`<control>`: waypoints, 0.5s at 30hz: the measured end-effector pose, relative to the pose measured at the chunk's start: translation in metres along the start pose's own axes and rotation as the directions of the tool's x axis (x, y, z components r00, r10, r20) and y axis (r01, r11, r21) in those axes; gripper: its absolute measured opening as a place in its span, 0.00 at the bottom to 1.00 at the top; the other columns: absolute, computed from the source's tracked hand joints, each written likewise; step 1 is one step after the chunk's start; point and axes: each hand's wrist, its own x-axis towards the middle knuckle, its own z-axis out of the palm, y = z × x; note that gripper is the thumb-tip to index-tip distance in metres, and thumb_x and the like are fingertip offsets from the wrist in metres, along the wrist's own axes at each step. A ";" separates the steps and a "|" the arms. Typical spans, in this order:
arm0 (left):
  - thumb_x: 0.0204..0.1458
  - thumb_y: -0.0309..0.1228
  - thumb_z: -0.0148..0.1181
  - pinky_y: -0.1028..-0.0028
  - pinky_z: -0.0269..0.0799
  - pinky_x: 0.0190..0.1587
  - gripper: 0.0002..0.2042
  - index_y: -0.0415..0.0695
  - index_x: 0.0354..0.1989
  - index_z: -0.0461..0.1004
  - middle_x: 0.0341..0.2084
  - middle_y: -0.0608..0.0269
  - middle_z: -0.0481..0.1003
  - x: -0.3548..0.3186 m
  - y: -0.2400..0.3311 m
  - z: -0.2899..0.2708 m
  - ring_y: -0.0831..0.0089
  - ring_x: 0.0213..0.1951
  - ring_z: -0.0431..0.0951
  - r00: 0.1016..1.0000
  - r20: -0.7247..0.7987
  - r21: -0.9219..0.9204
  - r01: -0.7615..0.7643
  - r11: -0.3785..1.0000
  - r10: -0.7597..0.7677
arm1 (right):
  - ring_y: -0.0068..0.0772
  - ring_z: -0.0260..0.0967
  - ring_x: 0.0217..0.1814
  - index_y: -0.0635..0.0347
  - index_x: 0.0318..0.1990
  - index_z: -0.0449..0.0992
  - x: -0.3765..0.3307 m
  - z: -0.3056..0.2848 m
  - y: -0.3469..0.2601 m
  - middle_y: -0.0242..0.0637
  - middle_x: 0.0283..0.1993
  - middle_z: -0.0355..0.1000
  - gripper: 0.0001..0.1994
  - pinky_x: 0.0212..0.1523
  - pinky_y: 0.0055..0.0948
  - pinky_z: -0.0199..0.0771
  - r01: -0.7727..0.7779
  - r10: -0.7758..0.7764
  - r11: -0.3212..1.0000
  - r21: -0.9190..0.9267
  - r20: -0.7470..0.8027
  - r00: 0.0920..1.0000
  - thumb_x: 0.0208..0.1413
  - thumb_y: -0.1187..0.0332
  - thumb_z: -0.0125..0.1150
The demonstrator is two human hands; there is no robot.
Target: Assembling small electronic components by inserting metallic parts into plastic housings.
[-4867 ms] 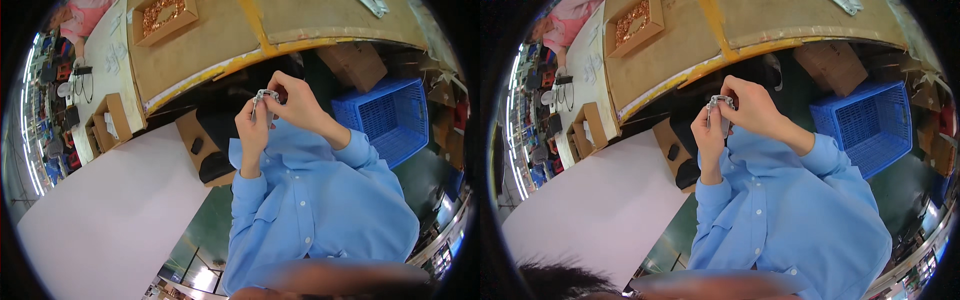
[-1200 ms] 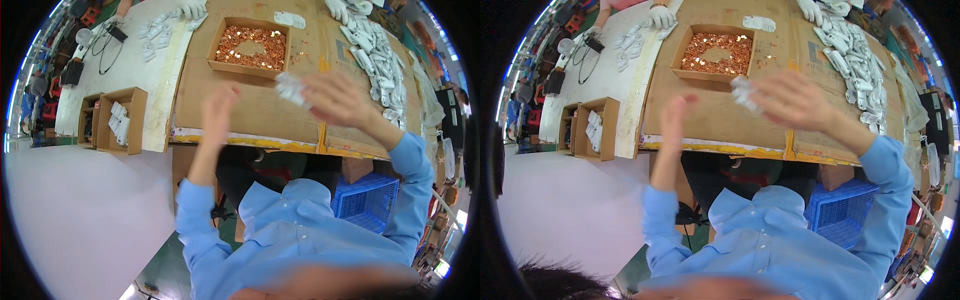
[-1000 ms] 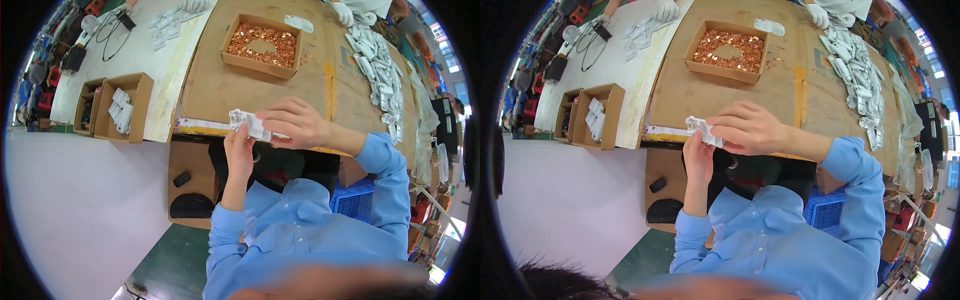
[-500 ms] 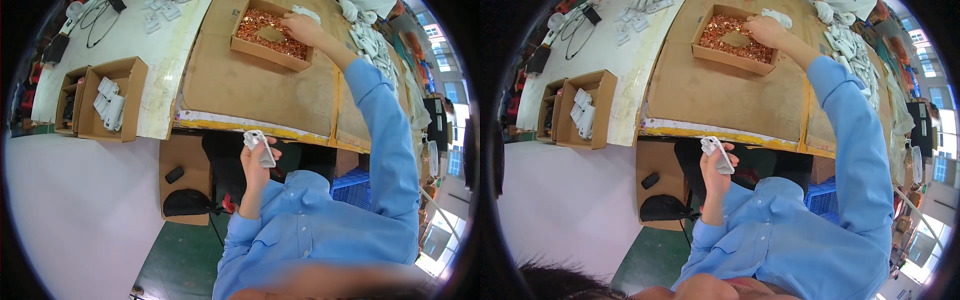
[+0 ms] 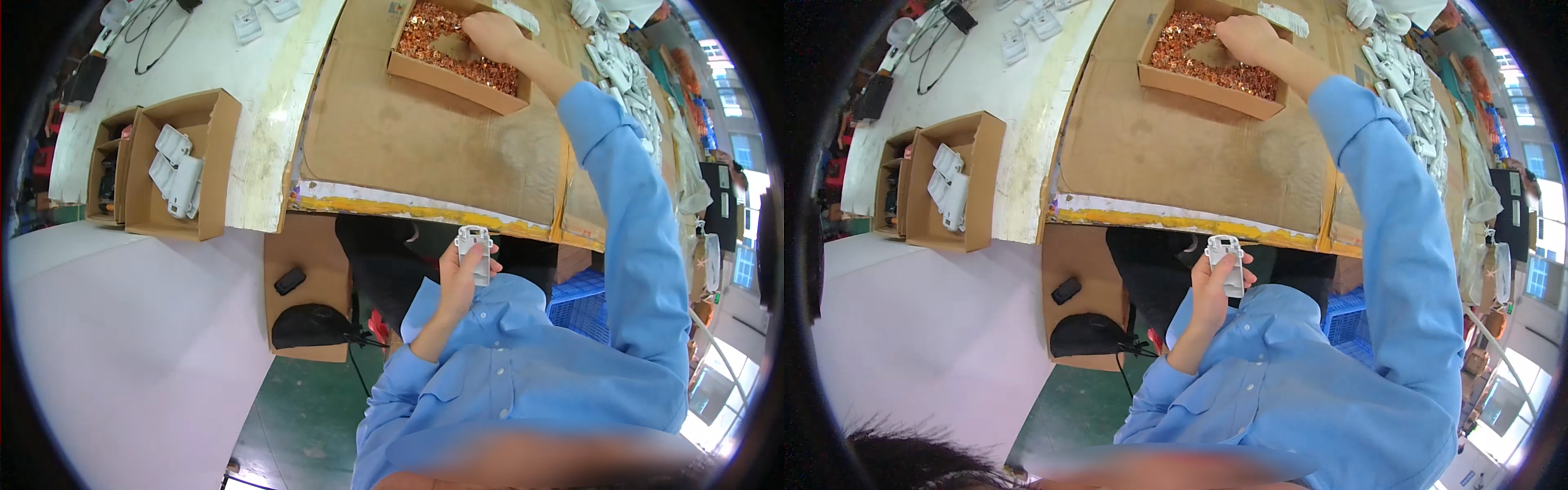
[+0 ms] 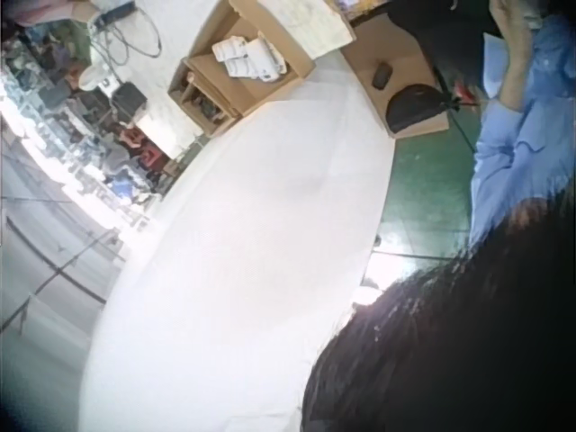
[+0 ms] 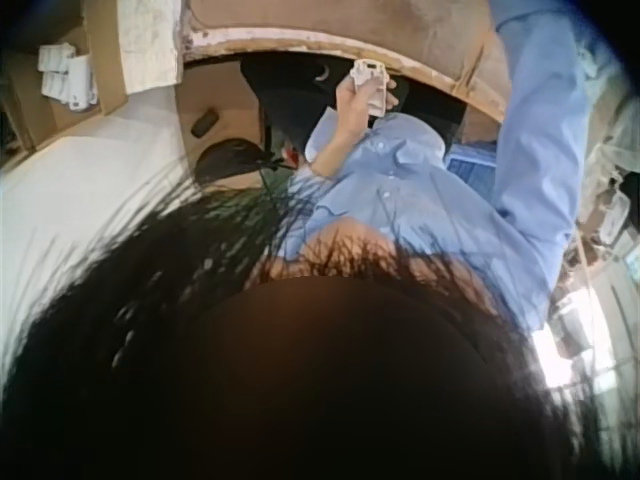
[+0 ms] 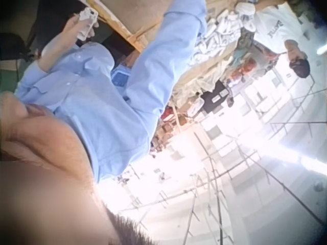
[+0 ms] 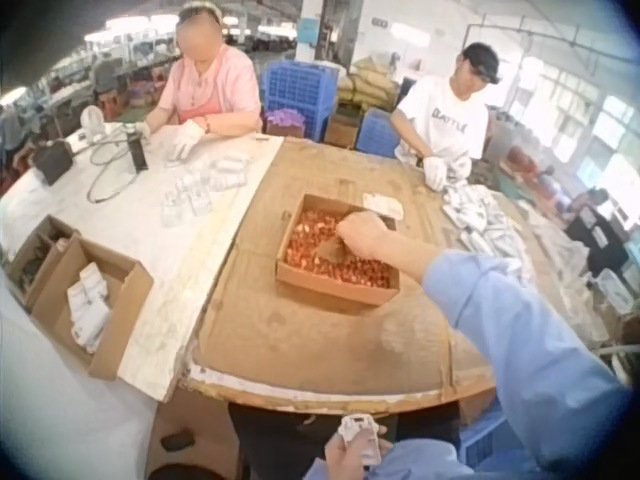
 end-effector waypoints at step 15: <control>0.61 0.32 0.52 0.75 0.76 0.29 0.11 0.39 0.45 0.71 0.36 0.56 0.79 -0.006 -0.003 -0.009 0.73 0.27 0.80 0.996 -0.055 0.136 -0.061 0.989 0.069 | 0.50 0.74 0.33 0.62 0.27 0.72 -0.092 -0.030 0.016 0.48 0.27 0.74 0.07 0.34 0.43 0.72 -0.054 0.320 0.696 0.716 -0.242 0.916 0.43 0.69 0.59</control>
